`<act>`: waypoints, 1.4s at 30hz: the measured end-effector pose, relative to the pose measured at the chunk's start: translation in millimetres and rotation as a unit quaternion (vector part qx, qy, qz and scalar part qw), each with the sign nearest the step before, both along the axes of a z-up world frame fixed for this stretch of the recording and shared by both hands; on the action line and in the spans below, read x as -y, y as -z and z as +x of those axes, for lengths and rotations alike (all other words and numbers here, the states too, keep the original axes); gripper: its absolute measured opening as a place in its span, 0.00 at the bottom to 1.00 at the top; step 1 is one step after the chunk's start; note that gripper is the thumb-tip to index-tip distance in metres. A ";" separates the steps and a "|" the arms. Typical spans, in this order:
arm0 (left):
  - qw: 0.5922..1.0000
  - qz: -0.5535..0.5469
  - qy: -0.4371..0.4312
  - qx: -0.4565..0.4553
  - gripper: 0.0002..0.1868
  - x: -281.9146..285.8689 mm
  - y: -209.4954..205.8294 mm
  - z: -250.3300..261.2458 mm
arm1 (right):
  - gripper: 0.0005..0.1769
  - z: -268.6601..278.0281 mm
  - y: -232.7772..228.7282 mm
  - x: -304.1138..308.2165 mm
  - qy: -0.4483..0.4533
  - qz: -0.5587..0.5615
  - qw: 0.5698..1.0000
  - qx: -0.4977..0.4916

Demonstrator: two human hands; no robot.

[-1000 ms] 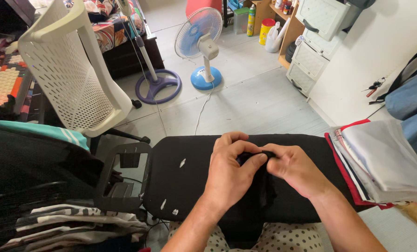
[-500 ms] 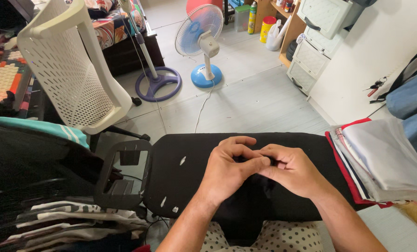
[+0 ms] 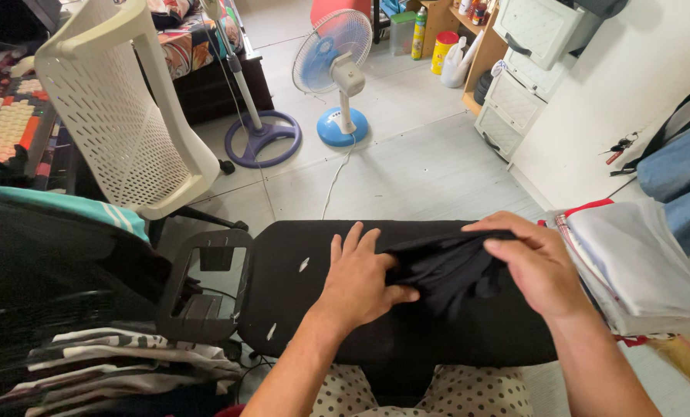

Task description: The person folds a white t-shirt with red and blue accents, then a black t-shirt, on a low ironing board. The person smooths and aligns each garment before folding it into a compact stack.

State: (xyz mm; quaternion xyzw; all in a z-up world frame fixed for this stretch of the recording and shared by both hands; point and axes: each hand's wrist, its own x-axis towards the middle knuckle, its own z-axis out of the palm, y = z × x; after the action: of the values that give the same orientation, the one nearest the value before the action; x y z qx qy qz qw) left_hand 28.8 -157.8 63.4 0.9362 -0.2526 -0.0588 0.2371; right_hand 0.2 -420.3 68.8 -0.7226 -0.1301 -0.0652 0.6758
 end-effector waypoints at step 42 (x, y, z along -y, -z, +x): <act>0.898 -0.313 -0.088 0.298 0.16 -43.4 12.3 16.3 | 0.14 28.4 37.9 37.5 0.191 -0.144 0.969 0.054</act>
State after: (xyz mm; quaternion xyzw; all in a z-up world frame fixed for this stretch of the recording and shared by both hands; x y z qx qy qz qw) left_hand 45.2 -114.5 51.1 0.8061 -0.2331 0.3257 0.4356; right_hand 28.5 -457.8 30.8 -0.8190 -0.0338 -0.2126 0.5318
